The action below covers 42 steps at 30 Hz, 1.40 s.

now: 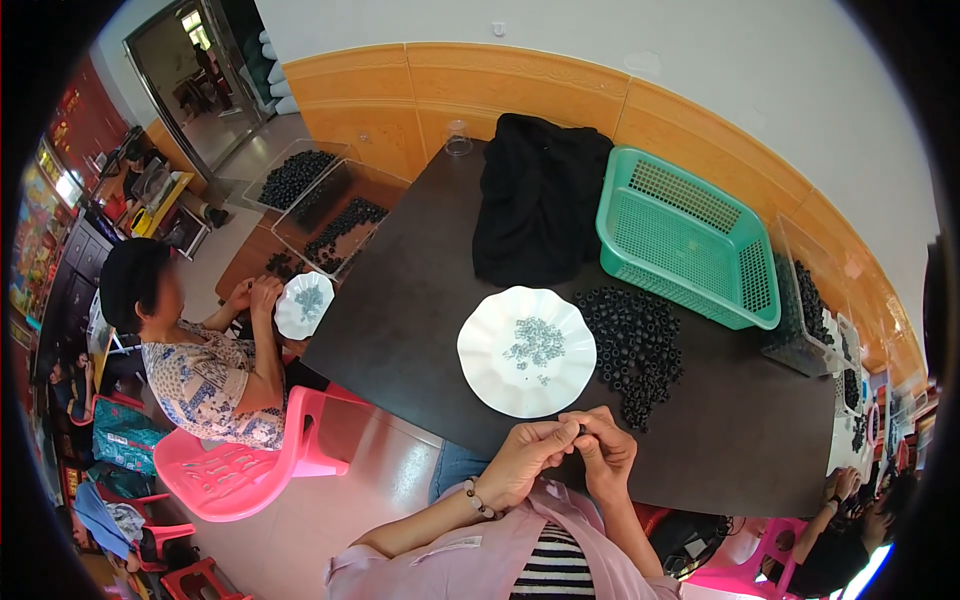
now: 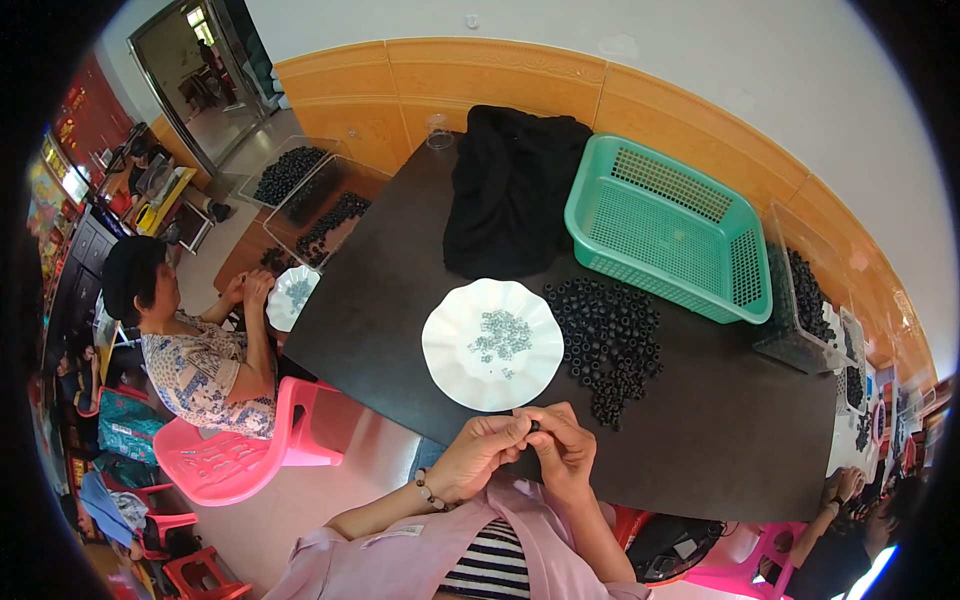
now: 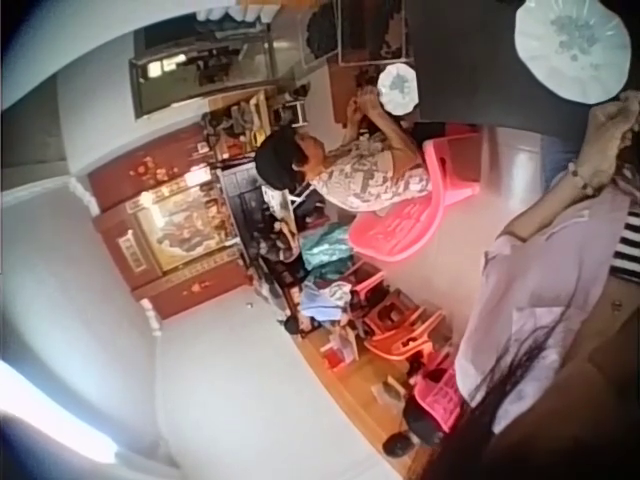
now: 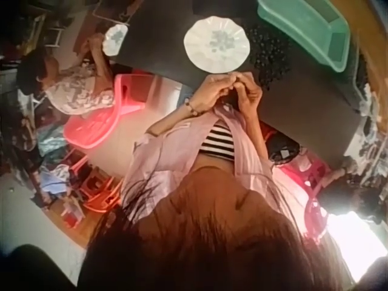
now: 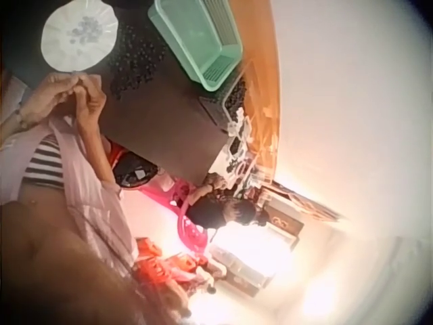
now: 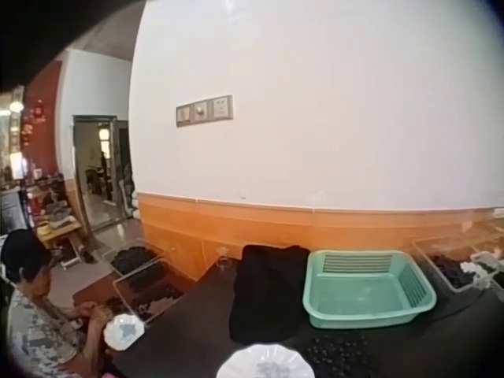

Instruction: Assembling small black plastic components by inserting small metal rings into them.

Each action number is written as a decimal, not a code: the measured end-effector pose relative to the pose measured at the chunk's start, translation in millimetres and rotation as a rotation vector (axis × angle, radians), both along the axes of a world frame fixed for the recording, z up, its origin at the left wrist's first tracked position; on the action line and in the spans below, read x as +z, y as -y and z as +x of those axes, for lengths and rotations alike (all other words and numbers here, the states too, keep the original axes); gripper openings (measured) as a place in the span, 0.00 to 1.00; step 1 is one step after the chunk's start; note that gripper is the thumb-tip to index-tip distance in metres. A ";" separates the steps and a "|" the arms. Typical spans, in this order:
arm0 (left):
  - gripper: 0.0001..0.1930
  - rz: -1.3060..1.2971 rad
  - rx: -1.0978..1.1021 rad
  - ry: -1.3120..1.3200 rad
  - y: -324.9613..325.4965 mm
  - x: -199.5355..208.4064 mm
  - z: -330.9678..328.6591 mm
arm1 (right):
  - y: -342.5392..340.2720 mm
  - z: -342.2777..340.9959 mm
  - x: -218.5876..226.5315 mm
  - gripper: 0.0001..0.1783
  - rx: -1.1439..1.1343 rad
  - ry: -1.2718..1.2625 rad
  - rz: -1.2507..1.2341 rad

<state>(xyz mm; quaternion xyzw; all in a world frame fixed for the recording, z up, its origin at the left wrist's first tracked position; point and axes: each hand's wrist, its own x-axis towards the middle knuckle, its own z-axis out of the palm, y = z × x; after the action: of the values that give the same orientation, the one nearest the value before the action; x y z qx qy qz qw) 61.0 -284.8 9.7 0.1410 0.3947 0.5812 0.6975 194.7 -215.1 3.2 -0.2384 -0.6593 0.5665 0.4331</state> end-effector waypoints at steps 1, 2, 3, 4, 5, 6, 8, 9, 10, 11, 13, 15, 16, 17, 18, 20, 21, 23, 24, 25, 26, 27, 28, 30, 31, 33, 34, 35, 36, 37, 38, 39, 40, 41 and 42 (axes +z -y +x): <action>0.13 -0.019 0.010 0.063 -0.8 2.2 0.2 | 0.9 0.1 0.9 0.16 -0.005 0.006 -0.006; 0.13 -0.039 0.019 0.126 -1.2 3.8 0.2 | 1.2 0.5 1.9 0.17 -0.012 0.012 -0.012; 0.13 -0.041 0.010 0.129 -1.6 1.5 0.0 | 0.7 2.0 1.9 0.17 -0.021 0.015 -0.013; 0.13 -0.038 0.004 0.165 -2.4 -2.9 -0.7 | -0.2 3.8 1.3 0.17 -0.010 0.031 0.009; 0.12 -0.036 -0.006 0.203 -2.7 -3.3 0.1 | -1.1 7.0 0.8 0.17 -0.001 0.049 0.029; 0.12 -0.043 -0.024 0.212 -2.8 -2.4 0.4 | -3.0 7.8 1.5 0.17 -0.019 0.058 0.024; 0.13 -0.024 -0.019 0.258 -4.3 -0.1 -0.2 | -7.2 5.1 3.8 0.22 0.022 0.070 0.082; 0.14 -0.014 -0.030 0.268 -4.1 -1.4 -0.4 | -5.0 1.2 8.3 0.27 0.031 -0.022 -0.019; 0.14 0.006 -0.035 0.270 -3.0 -0.7 -0.3 | -5.8 2.5 10.5 0.29 0.042 -0.002 -0.018; 0.14 0.028 -0.035 0.268 -3.2 0.7 -2.6 | -9.2 3.3 11.4 0.31 0.058 0.013 -0.014; 0.14 0.026 -0.054 0.281 -4.1 1.1 -2.6 | -15.4 9.6 6.3 0.34 0.070 0.023 0.029; 0.14 0.038 -0.031 0.272 -5.1 2.9 -1.9 | -18.7 14.3 5.0 0.37 0.089 0.028 0.073; 0.15 0.020 -0.015 0.255 -6.4 7.9 -0.1 | -20.0 17.3 5.3 0.36 0.089 0.053 0.113; 0.15 0.013 -0.022 0.256 -6.0 6.2 0.2 | -21.2 19.0 5.2 0.36 0.095 0.076 0.154; 0.15 0.031 -0.032 0.263 -5.5 3.8 -0.6 | -20.1 18.2 9.7 0.34 0.067 0.057 0.143; 0.15 0.045 -0.046 0.271 -4.1 0.8 -0.9 | -22.0 21.5 12.7 0.33 0.068 0.084 0.167; 0.15 0.036 -0.039 0.271 -3.6 -0.1 -0.5 | -22.6 22.9 14.1 0.33 0.075 0.110 0.198; 0.16 0.023 -0.037 0.271 -2.5 -1.2 -0.6 | -21.8 22.3 19.3 0.31 0.058 0.105 0.202; 0.16 0.029 -0.048 0.283 -2.2 -1.6 -1.1 | -21.8 22.0 20.4 0.30 0.045 0.100 0.210; 0.16 0.034 -0.059 0.295 -2.1 -2.0 -1.0 | -22.4 22.3 19.9 0.30 0.040 0.101 0.207; 0.16 0.031 -0.063 0.295 -2.2 -1.1 -0.3 | -23.0 22.2 19.5 0.30 0.037 0.105 0.222; 0.16 0.012 -0.047 0.282 -2.5 0.9 0.9 | -23.3 22.4 19.2 0.29 0.034 0.110 0.237; 0.16 -0.008 -0.030 0.268 -2.6 2.8 1.7 | -23.2 22.8 20.2 0.29 0.030 0.110 0.235; 0.16 -0.022 -0.025 0.262 -2.7 5.8 1.9 | -22.7 23.4 22.6 0.27 0.000 0.144 0.259; 0.16 -0.033 -0.018 0.256 -2.9 6.3 1.9 | -21.6 23.3 21.7 0.27 -0.002 0.145 0.257; 0.15 -0.029 -0.016 0.262 -2.7 3.5 0.9 | -18.2 22.1 19.3 0.21 -0.162 0.116 0.268; 0.14 -0.022 -0.014 0.268 -2.7 2.5 0.6 | -17.7 22.6 18.4 0.21 -0.162 0.116 0.266; 0.14 -0.024 -0.016 0.269 -3.6 4.0 1.3 | -17.6 23.6 17.7 0.17 -0.237 0.136 0.353; 0.14 -0.033 -0.001 0.254 -4.8 6.9 2.5 | -17.2 24.4 17.2 0.14 -0.312 0.157 0.440; 0.14 -0.042 0.015 0.239 -5.6 8.3 3.5 | -15.5 24.1 16.7 0.14 -0.313 0.159 0.438; 0.14 -0.044 0.015 0.239 -5.7 8.1 3.8 | -12.5 22.5 16.1 0.13 -0.351 0.180 0.449; 0.14 -0.043 0.016 0.237 -5.5 7.7 4.0 | -10.1 20.8 15.6 0.14 -0.389 0.201 0.460; 0.14 -0.042 0.018 0.235 -5.5 7.4 4.3 | -8.5 19.3 15.4 0.14 -0.388 0.202 0.457; 0.14 -0.043 0.018 0.236 -6.0 9.4 5.5 | -7.0 17.7 15.3 0.13 -0.407 0.208 0.477; 0.16 -0.065 0.032 0.225 -6.9 13.3 7.4 | -5.9 16.8 15.2 0.12 -0.425 0.214 0.496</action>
<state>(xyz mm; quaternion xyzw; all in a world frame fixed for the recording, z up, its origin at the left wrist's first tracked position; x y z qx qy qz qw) 68.4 -277.9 23.0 0.0459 0.3349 0.5911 0.7323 211.5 -209.2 18.4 -0.3159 -0.7543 0.2577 0.5147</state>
